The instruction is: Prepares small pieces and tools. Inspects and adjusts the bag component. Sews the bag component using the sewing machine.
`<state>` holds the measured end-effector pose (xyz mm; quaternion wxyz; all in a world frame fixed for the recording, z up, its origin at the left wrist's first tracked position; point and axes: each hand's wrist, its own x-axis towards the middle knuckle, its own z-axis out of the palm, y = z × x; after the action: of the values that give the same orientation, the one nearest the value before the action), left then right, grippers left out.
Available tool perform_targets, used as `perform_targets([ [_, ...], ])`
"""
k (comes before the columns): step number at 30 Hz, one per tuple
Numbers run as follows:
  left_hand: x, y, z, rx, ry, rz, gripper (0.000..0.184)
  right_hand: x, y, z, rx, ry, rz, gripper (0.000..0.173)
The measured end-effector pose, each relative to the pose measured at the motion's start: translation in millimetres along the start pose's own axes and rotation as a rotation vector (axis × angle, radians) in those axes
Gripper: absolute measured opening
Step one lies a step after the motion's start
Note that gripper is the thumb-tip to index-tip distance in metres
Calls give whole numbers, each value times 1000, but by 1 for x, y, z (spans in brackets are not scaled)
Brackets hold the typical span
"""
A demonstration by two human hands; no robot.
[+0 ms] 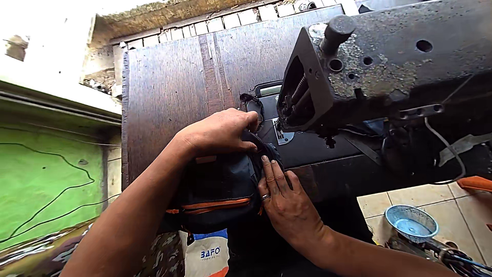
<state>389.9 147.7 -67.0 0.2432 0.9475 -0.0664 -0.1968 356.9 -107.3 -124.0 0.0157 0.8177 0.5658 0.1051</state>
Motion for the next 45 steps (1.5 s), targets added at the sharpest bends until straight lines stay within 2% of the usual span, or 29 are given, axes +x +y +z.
perform_targets([
  [2,3,13,-5,82,-48,-39,31,0,0,0,-1,11,1,31],
  [7,10,30,-4,324,-48,3,34,1,-1,0,9,10,17,32],
  [11,3,17,6,377,132,62,31,4,-3,-3,-30,-32,6,31],
  [15,-7,29,16,408,233,-9,28,5,-6,-6,-64,-62,3,32],
  [19,-7,24,9,282,174,-58,37,4,-4,-3,-37,-31,1,30],
  [22,-7,24,5,215,241,-38,43,3,-4,-1,-20,-5,9,30],
  [24,-14,37,9,309,315,-32,31,3,-4,1,-5,16,20,31],
  [27,-26,64,32,476,369,-119,35,2,-4,3,17,38,31,33],
  [30,-34,72,59,480,452,-204,20,2,-3,4,33,24,24,33],
  [32,-38,69,70,413,554,-180,14,2,-3,4,42,27,29,34],
  [35,-44,67,80,372,643,-23,19,2,-2,5,32,32,32,37],
  [38,-48,66,80,415,625,186,24,1,-2,5,56,59,45,39],
  [40,-49,65,78,471,577,251,24,1,-1,5,75,72,48,40],
  [42,-48,63,77,491,571,248,24,2,-1,5,74,74,44,40],
  [45,-44,60,80,425,671,70,20,0,-1,6,45,42,17,40],
])
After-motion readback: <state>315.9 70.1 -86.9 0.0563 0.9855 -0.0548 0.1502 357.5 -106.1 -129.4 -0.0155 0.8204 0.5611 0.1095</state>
